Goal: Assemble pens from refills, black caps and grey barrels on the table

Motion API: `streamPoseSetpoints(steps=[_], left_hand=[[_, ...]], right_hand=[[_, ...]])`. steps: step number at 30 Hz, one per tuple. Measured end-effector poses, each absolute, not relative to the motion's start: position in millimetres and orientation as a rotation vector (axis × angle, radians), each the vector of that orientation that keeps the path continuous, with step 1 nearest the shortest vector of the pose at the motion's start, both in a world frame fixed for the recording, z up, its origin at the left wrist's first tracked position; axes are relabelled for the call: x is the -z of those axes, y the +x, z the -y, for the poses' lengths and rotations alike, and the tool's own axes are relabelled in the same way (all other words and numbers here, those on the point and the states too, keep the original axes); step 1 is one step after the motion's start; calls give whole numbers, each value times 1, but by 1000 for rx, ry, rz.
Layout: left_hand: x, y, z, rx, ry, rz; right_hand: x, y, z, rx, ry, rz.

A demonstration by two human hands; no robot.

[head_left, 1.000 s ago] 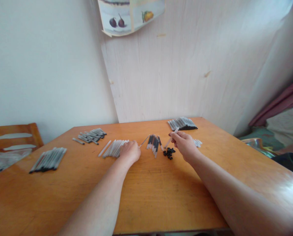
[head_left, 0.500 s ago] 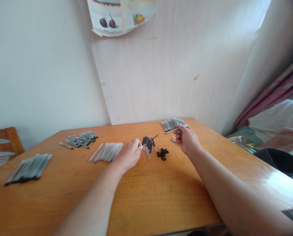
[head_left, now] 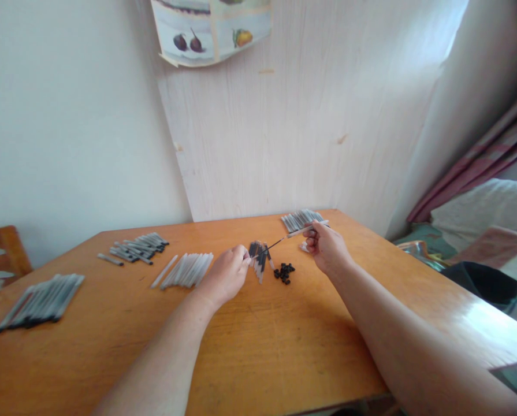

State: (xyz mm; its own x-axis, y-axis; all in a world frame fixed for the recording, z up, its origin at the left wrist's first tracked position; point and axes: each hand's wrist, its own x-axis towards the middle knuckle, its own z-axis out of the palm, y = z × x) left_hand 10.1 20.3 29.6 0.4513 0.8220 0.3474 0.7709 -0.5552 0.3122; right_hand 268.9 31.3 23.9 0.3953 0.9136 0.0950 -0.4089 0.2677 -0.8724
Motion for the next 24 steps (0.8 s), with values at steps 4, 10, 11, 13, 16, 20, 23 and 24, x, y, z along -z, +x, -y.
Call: streamPoseSetpoints(steps=[4,10,11,13,16,20,23,24], left_hand=[[-28,10,-21,-726,2607,-1414],[-27,11,-22,-749,2633,-1388],[-27,11,-22,-751,2636,-1385],[-27,11,-21,-746,2637,-1389],[-28,10,-22,-756,2623,-1408],[-30,6,-24,-828,2591,-1384],[-31,5,-25,-837,2558,-1381],[-31,4,-25,-833,2546,-1384]], right_hand=[[-24,269,-31,-1003,-876,687],[-22,266,-31,-1022,-869,672],[-22,265,-30,-1030,-869,679],[-22,262,-29,-1058,-878,695],[-23,259,-27,-1107,-897,688],[-26,258,-25,-1156,-889,641],[-26,258,-25,-1168,-896,651],[-26,258,-25,-1169,-901,660]])
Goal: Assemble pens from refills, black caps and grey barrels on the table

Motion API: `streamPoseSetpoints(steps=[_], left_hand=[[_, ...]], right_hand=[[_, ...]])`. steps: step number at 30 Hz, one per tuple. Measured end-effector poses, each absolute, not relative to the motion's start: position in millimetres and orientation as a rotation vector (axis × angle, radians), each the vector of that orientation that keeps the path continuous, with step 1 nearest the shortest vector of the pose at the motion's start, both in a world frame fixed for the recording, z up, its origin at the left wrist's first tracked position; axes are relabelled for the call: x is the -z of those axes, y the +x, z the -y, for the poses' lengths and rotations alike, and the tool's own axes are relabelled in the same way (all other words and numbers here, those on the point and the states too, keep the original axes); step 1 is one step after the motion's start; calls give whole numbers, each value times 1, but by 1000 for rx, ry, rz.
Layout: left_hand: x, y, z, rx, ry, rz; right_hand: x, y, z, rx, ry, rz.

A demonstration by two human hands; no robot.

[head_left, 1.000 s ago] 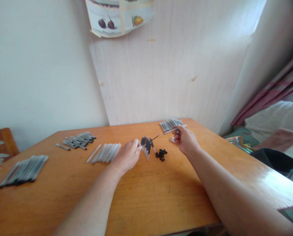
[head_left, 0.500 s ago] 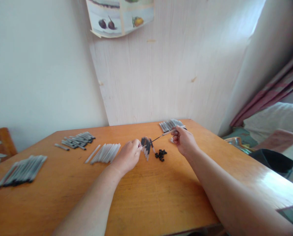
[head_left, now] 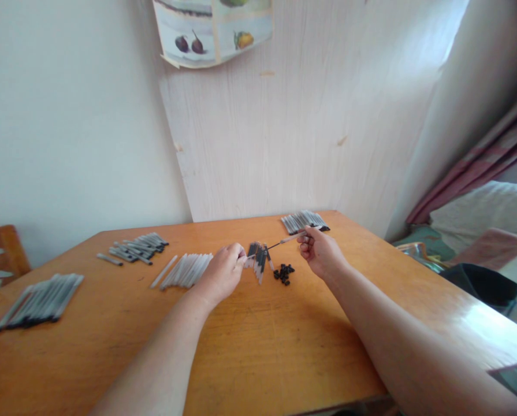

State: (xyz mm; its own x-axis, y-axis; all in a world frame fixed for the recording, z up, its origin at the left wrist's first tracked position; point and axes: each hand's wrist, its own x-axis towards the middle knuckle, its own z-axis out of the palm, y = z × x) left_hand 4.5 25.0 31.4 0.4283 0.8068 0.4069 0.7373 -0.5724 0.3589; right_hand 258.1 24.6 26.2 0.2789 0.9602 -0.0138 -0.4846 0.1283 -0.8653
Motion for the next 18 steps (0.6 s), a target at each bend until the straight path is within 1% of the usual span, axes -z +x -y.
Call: streamPoseSetpoints(steps=[8,12,18], left_hand=[[-31,6,-24,-899,2435,-1338],[-30,9,-24,-962,2329,-1298],[-28,15,-24,-1209,1960,-1203]], right_hand=[[-27,251,-21,-1201,-907,616],[-27,242,-17,-1302,-877,610],[-28,229,-10,-1454,-855,597]])
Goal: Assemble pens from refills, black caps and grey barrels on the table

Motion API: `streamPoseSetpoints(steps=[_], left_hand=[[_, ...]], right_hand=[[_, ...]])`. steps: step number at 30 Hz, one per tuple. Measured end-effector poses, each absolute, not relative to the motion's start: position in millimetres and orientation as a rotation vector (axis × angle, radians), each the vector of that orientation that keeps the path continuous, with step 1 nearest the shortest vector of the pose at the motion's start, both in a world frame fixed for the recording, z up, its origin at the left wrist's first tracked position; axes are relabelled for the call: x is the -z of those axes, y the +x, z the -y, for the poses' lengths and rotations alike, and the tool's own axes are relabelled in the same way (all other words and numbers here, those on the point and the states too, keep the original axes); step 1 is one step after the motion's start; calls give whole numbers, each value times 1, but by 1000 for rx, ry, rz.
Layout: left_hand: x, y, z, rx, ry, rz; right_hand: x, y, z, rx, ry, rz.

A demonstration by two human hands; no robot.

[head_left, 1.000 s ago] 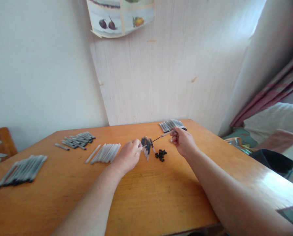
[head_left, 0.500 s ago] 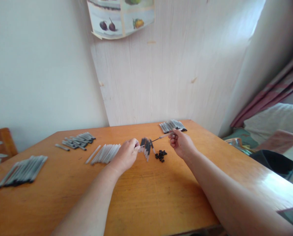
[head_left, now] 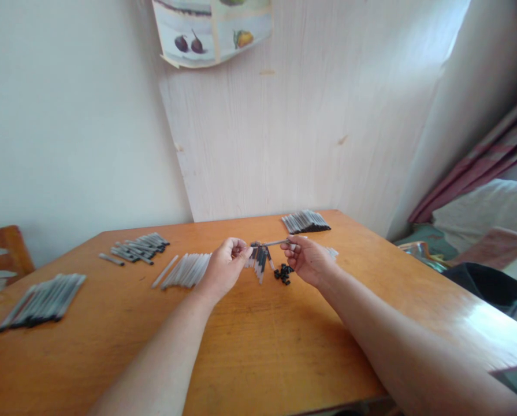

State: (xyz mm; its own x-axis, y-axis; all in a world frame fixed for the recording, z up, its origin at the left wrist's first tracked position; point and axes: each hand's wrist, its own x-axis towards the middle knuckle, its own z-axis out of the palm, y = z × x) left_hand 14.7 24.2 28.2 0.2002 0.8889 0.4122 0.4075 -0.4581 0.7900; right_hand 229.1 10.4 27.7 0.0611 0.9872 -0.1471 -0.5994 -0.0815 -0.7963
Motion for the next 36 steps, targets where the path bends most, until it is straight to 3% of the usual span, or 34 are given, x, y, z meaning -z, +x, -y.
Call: streamPoseSetpoints(steps=[8,15,28,36], left_hand=[[-25,24,-20,-1342,1524,-1083],[-25,33,-11,-1143,1496,-855],[-30,35,-4,-1242,1246,-585],[-33,36,-5,-1278,1153,-628]], right_hand=[[-33,221,-3,-1572,-748,565],[-31,213,6,-1601,-711,711],[-27,203,18,-1489,-857,1092],[-28,212,15,-1220,-1050,1245]])
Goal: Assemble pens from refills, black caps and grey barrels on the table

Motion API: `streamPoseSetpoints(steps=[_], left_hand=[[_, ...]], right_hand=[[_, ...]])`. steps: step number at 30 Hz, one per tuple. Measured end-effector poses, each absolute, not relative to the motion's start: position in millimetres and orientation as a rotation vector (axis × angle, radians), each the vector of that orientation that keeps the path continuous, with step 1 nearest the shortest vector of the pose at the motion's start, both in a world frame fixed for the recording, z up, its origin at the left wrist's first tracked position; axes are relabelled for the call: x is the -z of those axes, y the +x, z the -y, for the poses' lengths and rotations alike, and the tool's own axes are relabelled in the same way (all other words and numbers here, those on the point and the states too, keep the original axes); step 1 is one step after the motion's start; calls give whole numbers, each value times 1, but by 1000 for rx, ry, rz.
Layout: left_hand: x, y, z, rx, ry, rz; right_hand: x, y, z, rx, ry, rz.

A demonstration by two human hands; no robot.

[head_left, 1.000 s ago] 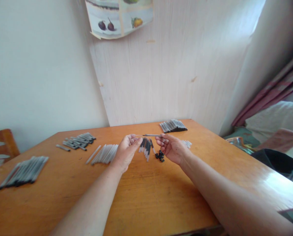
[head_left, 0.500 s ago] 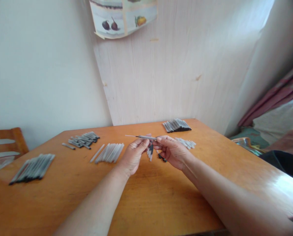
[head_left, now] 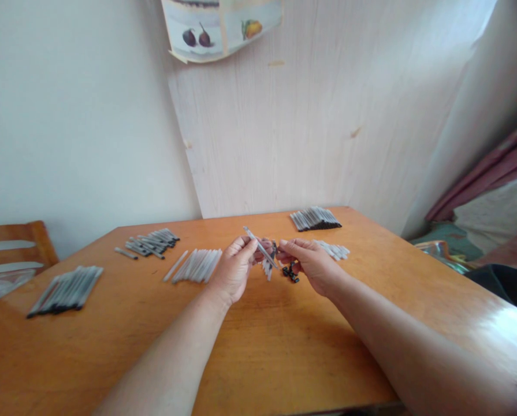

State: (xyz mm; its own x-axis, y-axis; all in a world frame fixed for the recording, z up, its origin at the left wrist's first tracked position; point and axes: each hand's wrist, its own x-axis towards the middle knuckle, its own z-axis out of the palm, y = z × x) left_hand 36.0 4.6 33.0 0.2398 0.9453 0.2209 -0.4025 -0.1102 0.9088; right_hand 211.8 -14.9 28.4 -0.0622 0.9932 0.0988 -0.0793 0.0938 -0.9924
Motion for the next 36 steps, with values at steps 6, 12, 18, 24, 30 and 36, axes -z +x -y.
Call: streamPoseSetpoints(steps=[6,12,18,24,30,36], left_hand=[[-27,33,-11,-1259,1209,-820],[-24,31,-13,-1253,1259,-871],[-22,31,-15,-1234,1308,-908],[-24,34,-12,-1218,1288,-925],[-24,35,-11,-1189,1293,-930],[-25,36,-8,-1158,1319,-924]], right_hand=[[-32,238,1,-944,-1265,1256],[-31,254,-3,-653,-1584,1720],[-31,259,1,-576,-1597,2191],[-30,257,4,-526,-1535,2410],[-26,255,1,-539,-1550,2476],[-29,253,7,-572,-1546,2428]])
